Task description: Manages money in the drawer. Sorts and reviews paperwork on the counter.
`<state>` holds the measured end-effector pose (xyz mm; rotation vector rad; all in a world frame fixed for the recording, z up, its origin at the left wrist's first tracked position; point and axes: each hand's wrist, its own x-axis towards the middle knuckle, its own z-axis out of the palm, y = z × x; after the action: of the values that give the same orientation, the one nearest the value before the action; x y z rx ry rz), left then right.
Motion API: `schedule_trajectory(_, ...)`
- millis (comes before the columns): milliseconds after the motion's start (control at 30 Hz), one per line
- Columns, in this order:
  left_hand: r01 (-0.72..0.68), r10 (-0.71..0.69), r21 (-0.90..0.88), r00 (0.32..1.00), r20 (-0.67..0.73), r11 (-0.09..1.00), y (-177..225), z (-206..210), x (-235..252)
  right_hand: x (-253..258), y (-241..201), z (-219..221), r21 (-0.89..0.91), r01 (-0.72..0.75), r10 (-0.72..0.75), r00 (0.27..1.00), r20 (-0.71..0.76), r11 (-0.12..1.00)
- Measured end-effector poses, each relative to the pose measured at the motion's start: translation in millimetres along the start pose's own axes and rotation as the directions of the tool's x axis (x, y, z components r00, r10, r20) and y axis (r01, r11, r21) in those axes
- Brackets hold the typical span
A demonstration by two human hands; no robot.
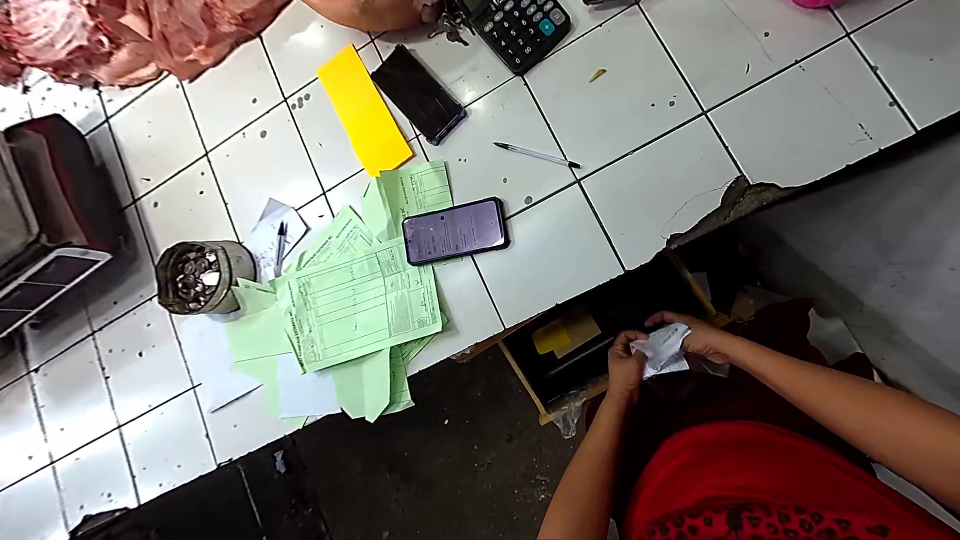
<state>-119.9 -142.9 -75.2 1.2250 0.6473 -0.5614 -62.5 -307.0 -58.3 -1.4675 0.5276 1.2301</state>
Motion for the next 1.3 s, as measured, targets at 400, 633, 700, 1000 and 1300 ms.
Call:
schedule_trajectory(400, -0.03, 0.03, 0.009, 0.9, -0.435, 1.0, -3, 18, 16, -5, -11, 14, 0.64, -0.153, 0.165, 0.985, 0.041, 0.753)
schedule_trajectory(633, 0.187, -0.197, -0.062, 0.937, -0.288, 0.98, -6, 42, 21, -1, -1, 3, -0.431, 0.039, -0.21, 0.91, -0.357, 0.902)
schedule_trajectory(700, 0.393, -0.468, -0.297, 0.846, -0.255, 0.871, -2, 43, 34, 1, 9, -14, -0.771, 0.096, -0.377, 0.906, -0.195, 0.63)
schedule_trajectory(1000, 0.007, 0.001, 0.193, 0.999, -0.04, 0.981, 33, 32, 77, 21, 27, -24, -0.929, 0.088, -0.163, 0.986, 0.03, 0.36)
schedule_trajectory(1300, -0.092, -0.313, 0.984, 0.94, 0.136, 0.151, 28, 19, 76, 28, -39, -29, -0.909, -0.081, -0.119, 0.983, -0.141, 0.409)
